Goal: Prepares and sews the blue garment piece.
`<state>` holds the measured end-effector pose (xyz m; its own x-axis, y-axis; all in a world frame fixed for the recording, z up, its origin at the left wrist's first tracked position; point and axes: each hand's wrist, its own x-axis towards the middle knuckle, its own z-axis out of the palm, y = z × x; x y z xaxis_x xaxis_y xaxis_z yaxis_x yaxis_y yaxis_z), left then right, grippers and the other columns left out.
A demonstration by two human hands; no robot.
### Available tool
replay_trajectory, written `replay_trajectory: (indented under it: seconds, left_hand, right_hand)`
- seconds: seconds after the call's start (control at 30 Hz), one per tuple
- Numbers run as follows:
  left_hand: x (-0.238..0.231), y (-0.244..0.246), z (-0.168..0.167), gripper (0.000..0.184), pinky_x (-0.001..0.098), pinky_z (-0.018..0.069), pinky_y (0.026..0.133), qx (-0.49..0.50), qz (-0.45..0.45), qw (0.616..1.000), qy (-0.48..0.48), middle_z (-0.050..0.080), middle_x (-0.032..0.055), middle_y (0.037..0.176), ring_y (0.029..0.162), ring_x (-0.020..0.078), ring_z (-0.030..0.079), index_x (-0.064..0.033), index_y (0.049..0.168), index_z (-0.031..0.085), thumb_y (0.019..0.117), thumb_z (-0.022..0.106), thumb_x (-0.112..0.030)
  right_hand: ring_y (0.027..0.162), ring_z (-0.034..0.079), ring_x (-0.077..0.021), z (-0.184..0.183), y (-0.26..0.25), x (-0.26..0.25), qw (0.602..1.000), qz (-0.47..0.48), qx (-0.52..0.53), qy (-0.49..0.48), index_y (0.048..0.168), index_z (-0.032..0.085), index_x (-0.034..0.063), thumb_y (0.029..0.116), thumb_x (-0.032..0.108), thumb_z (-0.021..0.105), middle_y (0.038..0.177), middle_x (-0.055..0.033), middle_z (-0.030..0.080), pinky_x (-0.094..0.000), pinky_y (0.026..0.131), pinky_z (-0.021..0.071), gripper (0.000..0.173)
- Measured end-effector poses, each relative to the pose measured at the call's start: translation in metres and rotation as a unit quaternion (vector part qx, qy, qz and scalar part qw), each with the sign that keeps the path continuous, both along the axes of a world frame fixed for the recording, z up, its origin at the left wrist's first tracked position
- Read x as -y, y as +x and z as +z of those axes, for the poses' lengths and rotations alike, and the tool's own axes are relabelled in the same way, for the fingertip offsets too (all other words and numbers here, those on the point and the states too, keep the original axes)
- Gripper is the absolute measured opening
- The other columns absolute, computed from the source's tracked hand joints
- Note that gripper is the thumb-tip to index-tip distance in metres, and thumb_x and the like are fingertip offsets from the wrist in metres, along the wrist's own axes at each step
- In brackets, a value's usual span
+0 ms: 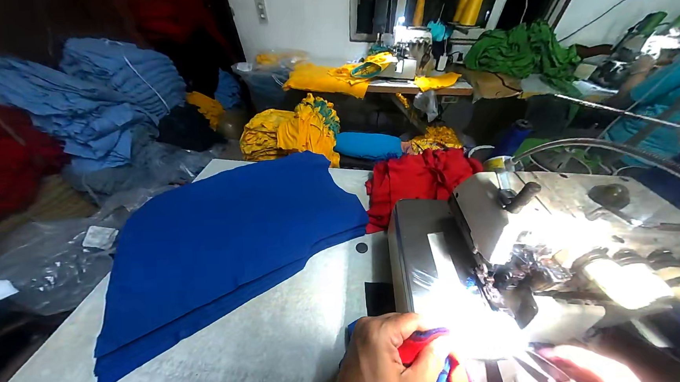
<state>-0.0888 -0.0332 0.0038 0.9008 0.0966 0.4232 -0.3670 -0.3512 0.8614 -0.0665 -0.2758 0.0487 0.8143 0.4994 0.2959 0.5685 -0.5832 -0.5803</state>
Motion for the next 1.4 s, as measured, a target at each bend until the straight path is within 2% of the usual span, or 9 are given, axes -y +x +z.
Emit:
replay_trajectory:
  seconds: [0.37,0.7,0.8,0.87,1.0,1.13,1.2,1.3,1.4]
  left_hand:
    - [-0.01,-0.001,0.0,0.016,0.0156,0.0567,0.073,-0.008,-0.001,1.0,0.003,0.076,0.0047,0.085,0.08,-0.0002,0.07,-0.0009,0.095,0.077,0.0938,0.069,-0.015]
    - [-0.013,0.004,-0.006,0.016,0.0157,0.0556,0.073,0.062,0.086,0.994,0.04,0.072,0.0003,0.084,0.08,-0.0001,0.066,-0.0061,0.096,0.079,0.0937,0.07,-0.02]
    - [-0.024,-0.013,-0.028,0.041,0.0341,0.0482,0.093,0.095,0.242,0.953,0.155,0.06,0.0074,0.116,0.109,0.016,0.057,-0.0147,0.124,0.068,0.0922,0.073,-0.04]
    - [-0.022,-0.043,-0.045,0.051,0.0313,0.0469,0.098,0.107,0.246,0.946,0.184,0.057,0.0079,0.121,0.115,0.0155,0.056,-0.0151,0.12,0.06,0.0902,0.071,-0.055]
    - [0.006,-0.083,-0.085,0.043,0.038,0.0438,0.103,0.08,0.149,0.932,0.321,0.065,0.0034,0.109,0.11,0.0197,0.06,-0.0227,0.109,0.068,0.0892,0.068,-0.061]
    - [0.008,-0.068,-0.079,0.012,0.0401,0.0393,0.106,0.142,0.097,0.93,0.325,0.067,-0.0008,0.101,0.103,0.0151,0.062,-0.024,0.099,0.07,0.0973,0.058,-0.023]
    - [0.005,-0.061,-0.044,0.012,0.035,0.0377,0.11,0.177,-0.034,0.947,0.264,0.068,0.0004,0.1,0.107,0.0133,0.063,-0.0177,0.102,0.066,0.1026,0.054,-0.02]
    - [-0.011,-0.052,0.016,0.016,0.0313,0.049,0.086,0.159,-0.26,0.935,0.181,0.067,0.0083,0.078,0.08,0.0179,0.064,-0.0046,0.093,0.069,0.0991,0.062,-0.017]
    - [-0.047,-0.041,0.044,0.037,0.0302,0.048,0.07,-0.003,-0.399,0.891,0.219,0.065,0.0069,0.071,0.068,0.0137,0.061,-0.0037,0.092,0.069,0.0967,0.068,-0.04]
  right_hand:
    - [0.067,0.07,-0.0325,-0.001,0.036,-0.035,0.955,0.039,0.154,-0.251,0.117,0.073,0.0041,0.1037,0.025,0.056,0.08,-0.0142,0.07,-0.0458,0.05,0.0515,0.03]
    - [0.067,0.07,-0.0305,-0.004,0.033,-0.045,0.967,0.07,0.177,-0.168,0.116,0.071,0.002,0.1057,0.02,0.053,0.084,-0.0155,0.071,-0.0423,0.052,0.0531,0.027]
    - [0.077,0.072,-0.0282,-0.016,0.009,-0.014,0.989,0.017,0.117,-0.089,0.117,0.07,-0.0018,0.1059,0.021,0.056,0.093,-0.0199,0.074,-0.0395,0.066,0.0565,0.029]
    - [0.08,0.072,-0.0314,-0.041,-0.007,0.015,0.996,-0.008,0.051,-0.073,0.122,0.066,-0.0097,0.105,0.018,0.057,0.098,-0.0255,0.073,-0.0423,0.072,0.0585,0.034]
    - [0.086,0.071,-0.0442,-0.109,-0.031,0.036,0.989,-0.109,0.032,-0.091,0.119,0.066,-0.0104,0.1033,0.025,0.059,0.098,-0.0294,0.071,-0.0554,0.076,0.0574,0.039]
    - [0.116,0.054,-0.0592,-0.105,-0.045,0.012,0.994,-0.069,0.083,-0.031,0.128,0.064,-0.0034,0.0894,0.038,0.073,0.126,-0.0395,0.057,-0.0704,0.09,0.0416,0.057]
    - [0.127,0.049,-0.0511,-0.085,-0.049,-0.005,0.998,0.047,0.024,0.037,0.126,0.066,0.0121,0.0903,0.035,0.073,0.134,-0.0345,0.054,-0.0674,0.1,0.0385,0.043]
    - [0.127,0.056,-0.0327,-0.064,-0.044,-0.015,0.968,0.182,-0.073,0.156,0.092,0.07,0.0026,0.0933,0.02,0.068,0.126,-0.0275,0.062,-0.0493,0.106,0.0441,0.017]
    - [0.121,0.055,-0.006,-0.028,-0.031,0.012,0.92,0.255,-0.127,0.27,0.089,0.062,0.0053,0.1006,0.031,0.06,0.114,-0.0047,0.065,-0.028,0.106,0.0438,0.028]
